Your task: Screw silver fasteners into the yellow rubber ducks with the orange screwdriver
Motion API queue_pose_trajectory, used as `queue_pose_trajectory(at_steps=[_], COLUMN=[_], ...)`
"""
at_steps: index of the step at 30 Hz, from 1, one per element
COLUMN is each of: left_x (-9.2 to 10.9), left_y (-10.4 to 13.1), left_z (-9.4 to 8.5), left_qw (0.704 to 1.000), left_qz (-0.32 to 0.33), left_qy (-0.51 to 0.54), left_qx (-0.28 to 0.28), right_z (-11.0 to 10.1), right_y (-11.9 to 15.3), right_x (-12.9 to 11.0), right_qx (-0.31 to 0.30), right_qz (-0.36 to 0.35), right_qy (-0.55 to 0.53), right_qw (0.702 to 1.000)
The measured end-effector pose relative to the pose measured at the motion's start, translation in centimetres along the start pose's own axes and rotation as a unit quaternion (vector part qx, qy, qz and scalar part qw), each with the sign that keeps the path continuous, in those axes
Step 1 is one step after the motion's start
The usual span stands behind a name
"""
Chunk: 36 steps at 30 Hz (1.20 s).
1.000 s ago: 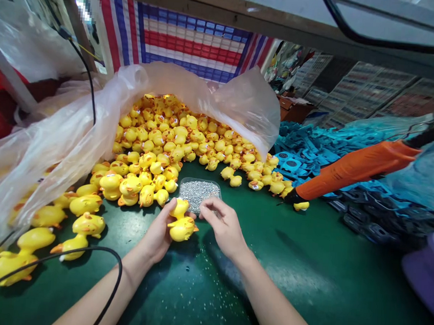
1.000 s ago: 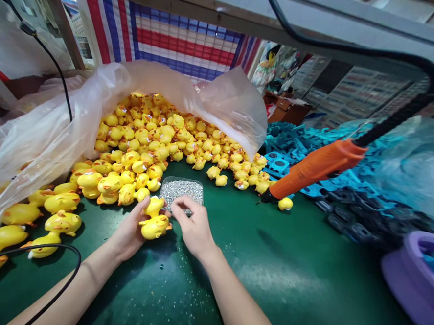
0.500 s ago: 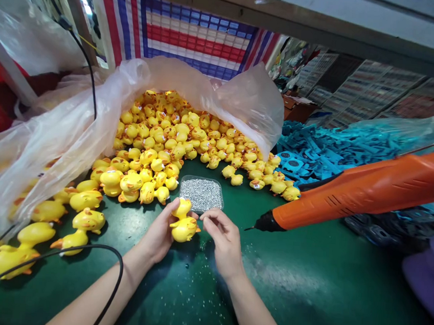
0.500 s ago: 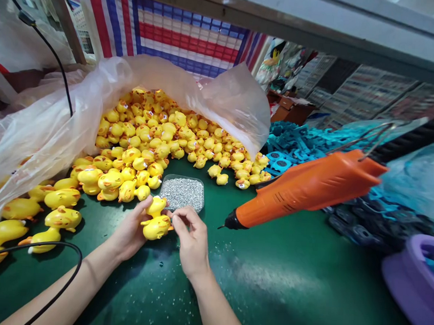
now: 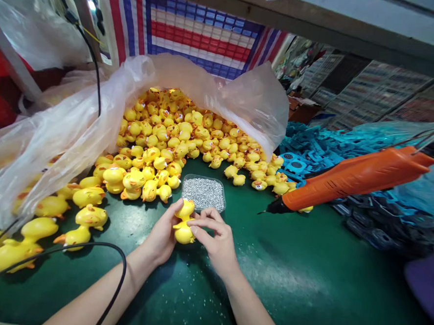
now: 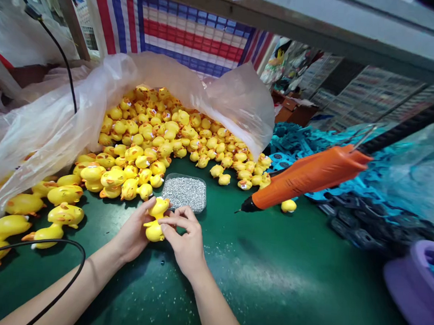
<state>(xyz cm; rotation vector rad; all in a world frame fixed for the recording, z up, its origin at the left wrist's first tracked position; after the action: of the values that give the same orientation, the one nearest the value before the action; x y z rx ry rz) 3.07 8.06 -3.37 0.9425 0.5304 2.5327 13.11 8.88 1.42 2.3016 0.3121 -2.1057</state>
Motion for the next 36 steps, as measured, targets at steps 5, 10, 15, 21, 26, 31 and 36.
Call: queue_pose_trajectory(at_steps=[5, 10, 15, 21, 26, 31, 36], left_x=[0.2, -0.1, -1.9, -3.0, -3.3, -3.9, -4.0], left_y=[0.2, 0.4, 0.5, 0.2, -0.1, 0.1, 0.5], left_z=[0.1, 0.9, 1.4, 1.6, 1.3, 1.1, 1.4], left_qw=[1.000, 0.998, 0.993, 0.991, 0.993, 0.993, 0.993], left_qz=[-0.001, -0.027, -0.080, -0.086, -0.076, -0.082, -0.087], left_qy=[-0.007, -0.005, 0.012, -0.003, -0.024, -0.039, -0.028], left_qx=[0.007, -0.051, -0.082, -0.098, -0.090, -0.071, -0.071], right_z=[-0.2, -10.8, -21.8, -21.7, -12.4, -4.7, -3.3], right_y=[-0.2, 1.1, 1.5, -2.9, -1.2, 0.7, 1.0], right_x=[-0.8, -9.4, -15.0, -12.1, -11.1, -11.8, -11.6], right_qx=[-0.014, 0.360, 0.535, 0.384, 0.254, 0.149, 0.194], right_qz=[0.013, -0.273, -0.402, -0.123, -0.165, -0.270, -0.311], right_qy=[0.069, 0.157, 0.305, 0.143, 0.041, -0.091, -0.117], right_qw=[0.997, 0.878, 0.678, 0.904, 0.952, 0.947, 0.923])
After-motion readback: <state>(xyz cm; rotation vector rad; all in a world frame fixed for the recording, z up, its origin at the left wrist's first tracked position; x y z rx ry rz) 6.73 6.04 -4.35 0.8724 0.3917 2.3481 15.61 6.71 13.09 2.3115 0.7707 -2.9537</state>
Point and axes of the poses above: each hand's wrist, its own y-axis away from the middle knuckle, its own z-axis out of the palm, x = y × z, the point moved 8 cm from there along -y, towards the middle knuckle
